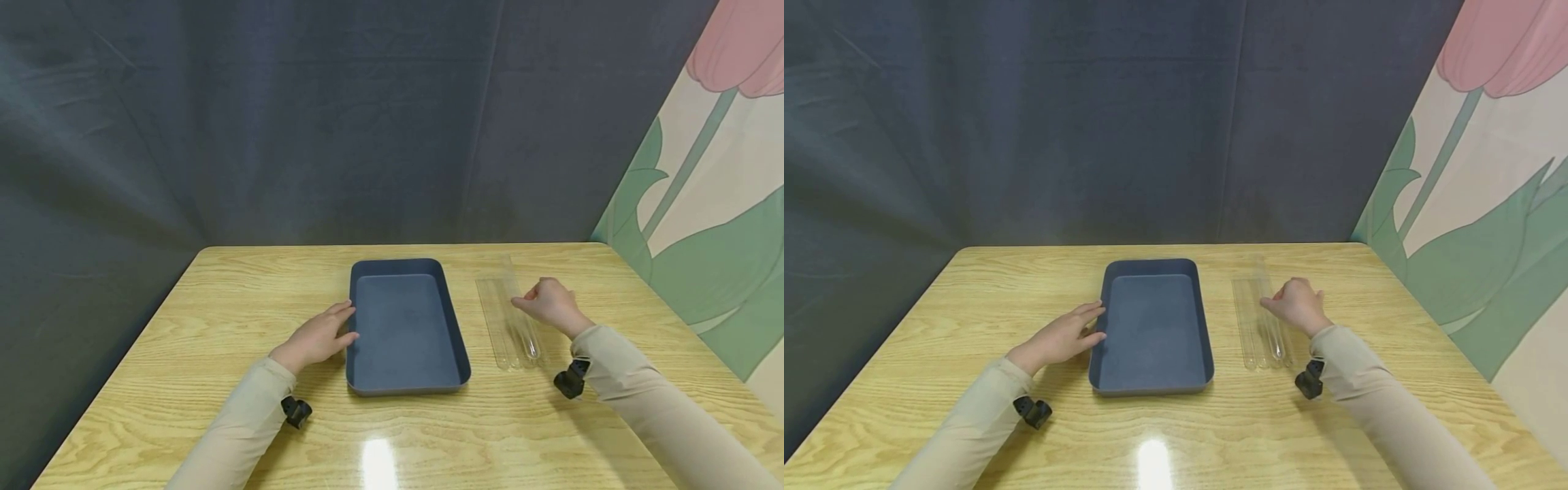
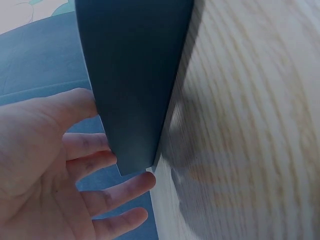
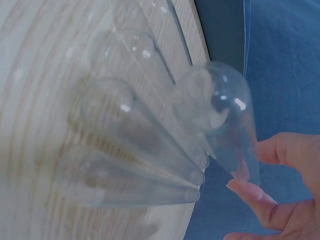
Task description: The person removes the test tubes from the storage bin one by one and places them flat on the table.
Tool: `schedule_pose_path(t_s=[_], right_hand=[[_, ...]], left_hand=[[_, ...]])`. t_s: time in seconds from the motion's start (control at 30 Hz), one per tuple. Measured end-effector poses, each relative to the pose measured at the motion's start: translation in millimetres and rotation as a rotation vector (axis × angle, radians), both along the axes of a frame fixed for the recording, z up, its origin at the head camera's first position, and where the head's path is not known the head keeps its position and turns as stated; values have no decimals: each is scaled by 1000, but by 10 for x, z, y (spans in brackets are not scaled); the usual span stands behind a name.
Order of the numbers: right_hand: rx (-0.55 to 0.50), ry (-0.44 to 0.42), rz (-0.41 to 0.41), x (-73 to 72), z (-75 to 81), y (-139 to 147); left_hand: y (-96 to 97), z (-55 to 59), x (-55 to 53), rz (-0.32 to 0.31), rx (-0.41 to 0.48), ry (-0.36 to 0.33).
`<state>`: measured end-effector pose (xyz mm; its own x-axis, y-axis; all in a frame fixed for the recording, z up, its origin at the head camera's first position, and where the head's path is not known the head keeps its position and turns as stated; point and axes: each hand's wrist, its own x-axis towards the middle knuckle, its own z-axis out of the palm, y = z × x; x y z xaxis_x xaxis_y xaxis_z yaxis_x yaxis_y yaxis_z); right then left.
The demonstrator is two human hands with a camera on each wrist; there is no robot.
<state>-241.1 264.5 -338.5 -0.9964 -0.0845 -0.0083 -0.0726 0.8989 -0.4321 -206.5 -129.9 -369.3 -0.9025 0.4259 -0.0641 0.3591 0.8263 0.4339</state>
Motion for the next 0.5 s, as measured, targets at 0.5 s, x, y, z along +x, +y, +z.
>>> schedule_pose_path(t_s=[0.5], right_hand=[[-28, -51, -20, 4, -22, 146]], left_hand=[[-1, -11, -11, -9, -3, 13]])
